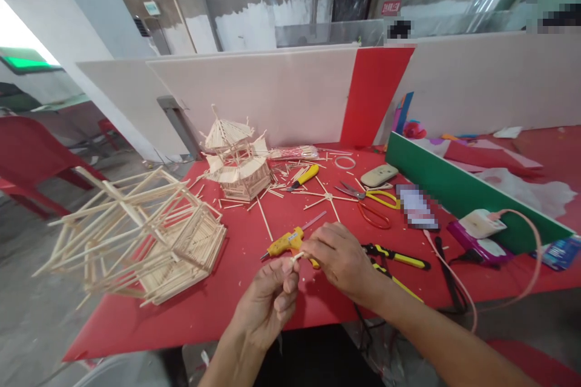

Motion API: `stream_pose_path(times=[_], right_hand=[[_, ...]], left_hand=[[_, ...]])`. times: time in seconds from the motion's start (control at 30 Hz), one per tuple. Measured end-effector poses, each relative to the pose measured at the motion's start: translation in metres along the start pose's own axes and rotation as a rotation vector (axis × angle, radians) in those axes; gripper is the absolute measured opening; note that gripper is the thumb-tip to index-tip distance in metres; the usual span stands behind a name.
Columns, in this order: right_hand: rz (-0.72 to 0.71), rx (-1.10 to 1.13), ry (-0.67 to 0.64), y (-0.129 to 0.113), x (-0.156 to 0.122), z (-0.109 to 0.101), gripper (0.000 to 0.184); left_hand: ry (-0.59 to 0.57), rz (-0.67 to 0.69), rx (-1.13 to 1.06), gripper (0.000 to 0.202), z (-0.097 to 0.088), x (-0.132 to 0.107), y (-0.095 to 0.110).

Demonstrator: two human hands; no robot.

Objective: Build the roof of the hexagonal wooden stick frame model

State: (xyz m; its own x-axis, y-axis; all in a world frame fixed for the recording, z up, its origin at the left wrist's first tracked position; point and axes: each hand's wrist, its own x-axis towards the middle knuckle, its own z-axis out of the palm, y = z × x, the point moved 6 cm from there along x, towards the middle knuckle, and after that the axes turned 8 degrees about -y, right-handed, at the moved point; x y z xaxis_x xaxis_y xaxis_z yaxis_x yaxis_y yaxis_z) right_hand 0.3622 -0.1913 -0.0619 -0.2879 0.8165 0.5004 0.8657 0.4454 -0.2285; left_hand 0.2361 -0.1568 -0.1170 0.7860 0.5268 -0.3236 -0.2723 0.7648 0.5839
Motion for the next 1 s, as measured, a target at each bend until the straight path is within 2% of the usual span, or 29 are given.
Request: stream_pose_path(times=[0.1,0.2,0.27,0.37,0.43,0.53,0.67,0.83,1.0], right_hand=[[-0.054,-0.094,-0.049,0.003,0.001,0.0,0.027],[-0.105,-0.23,-0.142,0.011,0.003,0.0,0.023],[-0.072,-0.262,-0.179,0.023,0.006,-0.001,0.02],[0.027,-0.234,-0.206,0.045,0.01,0.004,0.017],[0.089,-0.185,-0.237,0.059,0.013,0.011,0.02],[0.159,-0.083,-0.286,0.075,0.018,0.023,0.029],[0.225,-0.075,-0.33,0.089,0.02,0.028,0.02],[0.289,-0.031,-0.328,0.098,0.018,0.029,0.017],[0.328,-0.018,-0.341,0.101,0.028,0.034,0.017]], left_hand=[[0.124,0.069,0.325,0.034,-0.012,0.001,0.008],[0.288,0.213,0.846,0.03,-0.024,-0.002,0.03],[0.334,0.301,1.151,0.028,-0.027,0.0,0.047],[0.327,0.327,1.496,0.026,-0.031,0.024,0.07],[0.412,0.272,1.753,0.021,-0.036,0.05,0.086],[0.459,0.192,1.807,0.014,-0.047,0.09,0.1],[0.514,0.1,1.79,0.009,-0.066,0.121,0.101],[0.504,0.11,1.669,0.01,-0.084,0.127,0.098],[0.43,0.149,1.423,0.016,-0.083,0.125,0.099]])
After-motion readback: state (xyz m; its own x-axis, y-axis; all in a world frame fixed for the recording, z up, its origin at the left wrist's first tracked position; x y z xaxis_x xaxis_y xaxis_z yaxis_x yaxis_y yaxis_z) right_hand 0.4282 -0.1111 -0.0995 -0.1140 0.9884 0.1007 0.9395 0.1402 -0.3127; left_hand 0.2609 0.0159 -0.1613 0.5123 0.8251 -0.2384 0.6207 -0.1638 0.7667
